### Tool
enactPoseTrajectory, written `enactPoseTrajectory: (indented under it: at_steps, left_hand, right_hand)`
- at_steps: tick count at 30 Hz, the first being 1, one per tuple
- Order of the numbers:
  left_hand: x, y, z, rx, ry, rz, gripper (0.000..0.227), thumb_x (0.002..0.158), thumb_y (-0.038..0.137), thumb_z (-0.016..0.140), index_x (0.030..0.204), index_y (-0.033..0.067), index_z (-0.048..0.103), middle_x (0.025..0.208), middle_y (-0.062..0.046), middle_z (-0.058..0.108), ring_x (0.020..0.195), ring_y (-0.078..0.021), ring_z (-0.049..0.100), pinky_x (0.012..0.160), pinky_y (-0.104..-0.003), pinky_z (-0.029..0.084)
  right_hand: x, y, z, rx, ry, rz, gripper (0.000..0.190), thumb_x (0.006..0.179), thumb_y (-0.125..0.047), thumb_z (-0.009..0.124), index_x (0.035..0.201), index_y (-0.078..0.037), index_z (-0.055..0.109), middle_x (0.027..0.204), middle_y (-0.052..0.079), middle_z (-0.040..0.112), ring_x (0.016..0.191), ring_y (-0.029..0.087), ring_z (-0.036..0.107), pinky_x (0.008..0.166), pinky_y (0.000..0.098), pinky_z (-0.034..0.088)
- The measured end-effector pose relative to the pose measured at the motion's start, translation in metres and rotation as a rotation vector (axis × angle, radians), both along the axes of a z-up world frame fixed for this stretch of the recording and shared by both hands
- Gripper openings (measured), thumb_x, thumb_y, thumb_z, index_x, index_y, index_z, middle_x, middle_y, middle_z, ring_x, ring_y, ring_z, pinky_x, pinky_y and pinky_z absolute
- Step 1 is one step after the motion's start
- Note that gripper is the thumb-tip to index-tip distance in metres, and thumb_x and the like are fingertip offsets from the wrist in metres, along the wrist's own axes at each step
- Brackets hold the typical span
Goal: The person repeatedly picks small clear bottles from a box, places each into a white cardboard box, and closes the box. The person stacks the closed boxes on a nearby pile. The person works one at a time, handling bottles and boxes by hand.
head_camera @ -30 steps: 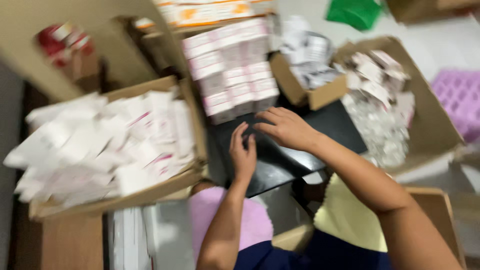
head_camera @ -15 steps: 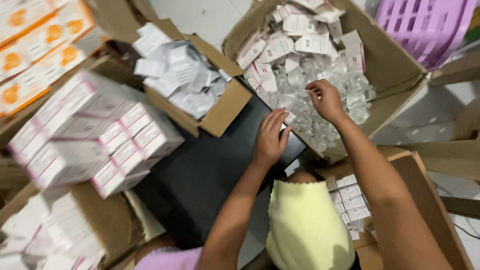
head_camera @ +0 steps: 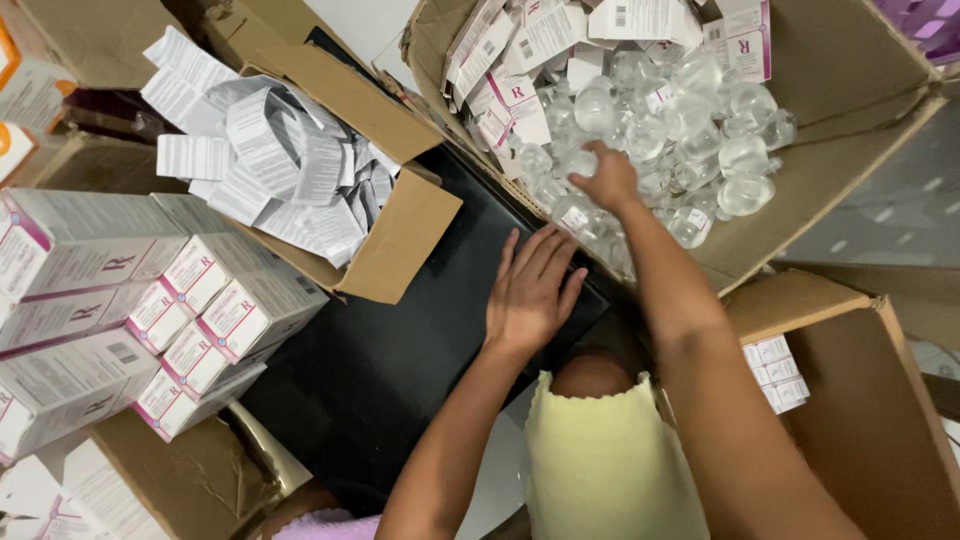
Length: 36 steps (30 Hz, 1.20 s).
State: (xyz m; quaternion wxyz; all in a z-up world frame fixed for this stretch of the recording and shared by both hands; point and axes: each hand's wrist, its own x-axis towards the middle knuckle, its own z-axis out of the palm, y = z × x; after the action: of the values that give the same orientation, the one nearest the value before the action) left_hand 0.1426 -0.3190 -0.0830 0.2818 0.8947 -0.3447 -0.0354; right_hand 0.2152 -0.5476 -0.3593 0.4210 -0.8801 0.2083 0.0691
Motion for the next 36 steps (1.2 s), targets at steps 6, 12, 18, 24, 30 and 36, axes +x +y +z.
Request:
enactPoseTrajectory:
  at_steps: [6, 12, 18, 24, 30, 36]
  left_hand:
    - [-0.002, 0.005, 0.002, -0.224, -0.11, 0.051, 0.078, 0.084, 0.041, 0.083, 0.15, 0.0215, 0.045, 0.159, -0.025, 0.03, 0.145, -0.0491, 0.036, 0.114, -0.054, 0.043]
    - [-0.014, 0.015, -0.02, -0.191, 0.024, 0.078, 0.08, 0.073, 0.041, 0.091, 0.144, 0.0342, 0.055, 0.14, -0.012, 0.048, 0.105, -0.0291, 0.063, 0.087, -0.042, 0.059]
    - [-0.017, 0.013, -0.026, -0.252, 0.102, 0.214, 0.072, 0.081, 0.043, 0.09, 0.136, 0.0115, 0.057, 0.113, -0.01, 0.057, 0.068, -0.0191, 0.064, 0.061, -0.037, 0.057]
    - [-0.011, 0.01, -0.014, -0.2, -0.049, 0.23, 0.077, 0.077, 0.054, 0.086, 0.134, 0.0104, 0.058, 0.11, -0.013, 0.058, 0.078, -0.0308, 0.066, 0.062, -0.041, 0.057]
    - [-0.007, 0.01, -0.009, -0.205, -0.028, 0.217, 0.077, 0.08, 0.054, 0.084, 0.137, 0.01, 0.056, 0.112, -0.011, 0.058, 0.085, -0.0288, 0.068, 0.069, -0.039, 0.059]
    - [-0.012, 0.013, -0.019, -0.243, -0.019, 0.209, 0.077, 0.081, 0.054, 0.081, 0.139, 0.01, 0.054, 0.115, -0.012, 0.055, 0.088, -0.031, 0.067, 0.071, -0.041, 0.058]
  right_hand:
    - [-0.038, -0.048, 0.122, 1.058, -0.002, 0.003, 0.066, 0.083, -0.028, 0.074, 0.143, -0.011, 0.055, 0.14, 0.001, 0.062, 0.132, 0.022, 0.057, 0.107, 0.0409, 0.05]
    - [-0.053, -0.022, 0.22, 0.914, -0.115, 0.953, 0.057, 0.083, -0.017, 0.077, 0.135, -0.002, 0.058, 0.131, 0.016, 0.064, 0.125, 0.028, 0.058, 0.106, 0.0418, 0.046]
    - [0.043, -0.041, 0.161, 0.348, -0.01, 0.215, 0.043, 0.102, -0.041, 0.067, 0.132, -0.01, 0.063, 0.125, 0.013, 0.071, 0.1, 0.024, 0.067, 0.091, 0.041, 0.056]
    - [0.111, -0.077, 0.032, -0.804, 0.098, 0.229, 0.058, 0.085, -0.013, 0.054, 0.142, -0.023, 0.057, 0.168, 0.014, 0.015, 0.147, 0.046, 0.008, 0.111, 0.0655, 0.008]
    - [0.137, -0.131, -0.015, -1.054, 0.026, 0.291, 0.059, 0.093, -0.019, 0.045, 0.152, -0.016, 0.052, 0.166, 0.004, 0.022, 0.148, 0.033, 0.018, 0.111, 0.0657, 0.014]
    - [0.083, -0.129, 0.071, -0.649, -0.551, 0.116, 0.018, 0.103, -0.003, 0.062, 0.112, -0.005, 0.078, 0.12, 0.012, 0.073, 0.115, 0.034, 0.065, 0.104, 0.0474, 0.048]
